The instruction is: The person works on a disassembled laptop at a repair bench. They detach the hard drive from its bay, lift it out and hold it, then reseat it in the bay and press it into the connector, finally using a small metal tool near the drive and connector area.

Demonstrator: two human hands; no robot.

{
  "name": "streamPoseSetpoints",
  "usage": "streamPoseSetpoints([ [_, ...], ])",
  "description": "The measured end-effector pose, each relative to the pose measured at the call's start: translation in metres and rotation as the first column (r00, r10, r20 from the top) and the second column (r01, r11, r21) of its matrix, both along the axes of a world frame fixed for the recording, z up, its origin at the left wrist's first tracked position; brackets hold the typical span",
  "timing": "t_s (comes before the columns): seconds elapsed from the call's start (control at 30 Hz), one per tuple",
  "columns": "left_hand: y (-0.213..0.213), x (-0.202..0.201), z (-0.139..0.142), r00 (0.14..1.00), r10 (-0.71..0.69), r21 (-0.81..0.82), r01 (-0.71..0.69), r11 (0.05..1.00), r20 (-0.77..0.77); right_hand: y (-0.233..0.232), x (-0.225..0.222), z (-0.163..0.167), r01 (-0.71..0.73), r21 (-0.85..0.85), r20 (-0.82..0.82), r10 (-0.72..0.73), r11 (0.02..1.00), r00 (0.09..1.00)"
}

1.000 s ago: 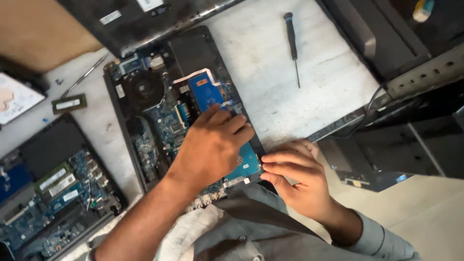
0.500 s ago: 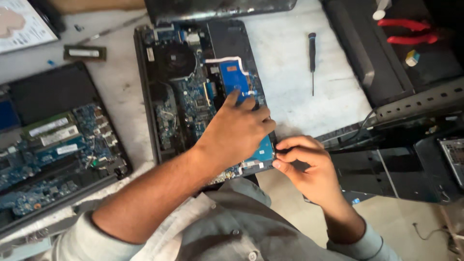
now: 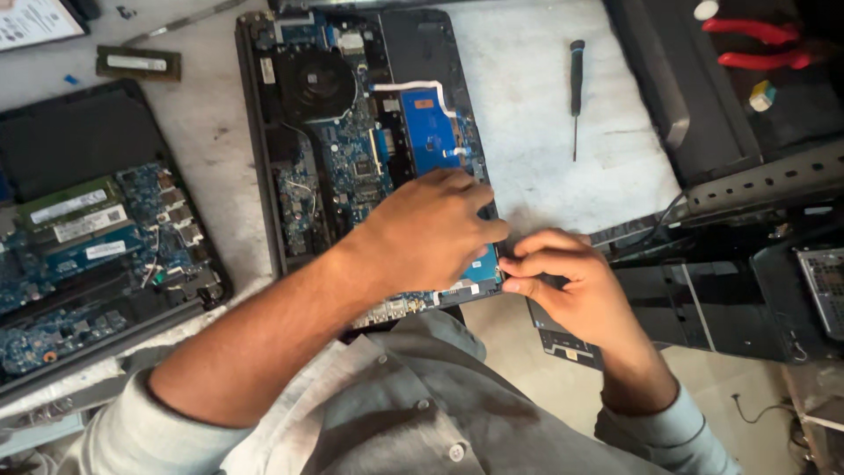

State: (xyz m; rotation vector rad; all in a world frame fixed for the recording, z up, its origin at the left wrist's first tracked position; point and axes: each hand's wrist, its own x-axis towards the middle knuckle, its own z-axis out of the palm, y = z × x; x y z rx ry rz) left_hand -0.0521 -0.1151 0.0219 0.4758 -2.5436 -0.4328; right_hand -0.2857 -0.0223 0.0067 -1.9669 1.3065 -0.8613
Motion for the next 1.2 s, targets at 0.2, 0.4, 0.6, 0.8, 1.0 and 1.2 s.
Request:
streamPoseSetpoints([
  [0.2, 0.003, 0.004, 0.0, 0.999, -0.039, -0.01, 0.039, 0.999, -0.029, 0.011, 0.004, 0.009, -0.071, -0.254, -0.25, 0.006, 0.965, 0.968],
  [0.4, 0.011, -0.001, 0.002, 0.997, 0.036, -0.028, -0.035, 0.999, 0.07, 0.012, 0.005, 0.025, -0.176, -0.24, -0.374, 0.077, 0.955, 0.924],
  [0.6, -0.005, 0.011, -0.006, 0.989, -0.067, 0.247, 0.033, 0.969, 0.132, 0.009, 0.008, 0.016, -0.115, -0.29, -0.247, 0.042, 0.95, 0.968],
  [0.8, -0.036, 0.018, -0.006, 0.934, -0.262, 0.425, 0.14, 0.894, 0.241, 0.007, 0.005, 0.0, -0.063, -0.275, -0.097, 0.037, 0.959, 0.995],
  [1.0, -0.034, 0.014, 0.001, 0.895, -0.213, 0.383, 0.052, 0.922, 0.392, 0.003, -0.001, -0.002, -0.08, -0.179, -0.069, 0.069, 0.981, 0.995],
  [1.2, -0.017, 0.009, 0.0, 0.88, -0.061, 0.284, -0.086, 0.955, 0.471, 0.006, 0.014, 0.015, -0.087, -0.269, -0.212, 0.029, 0.959, 0.977],
])
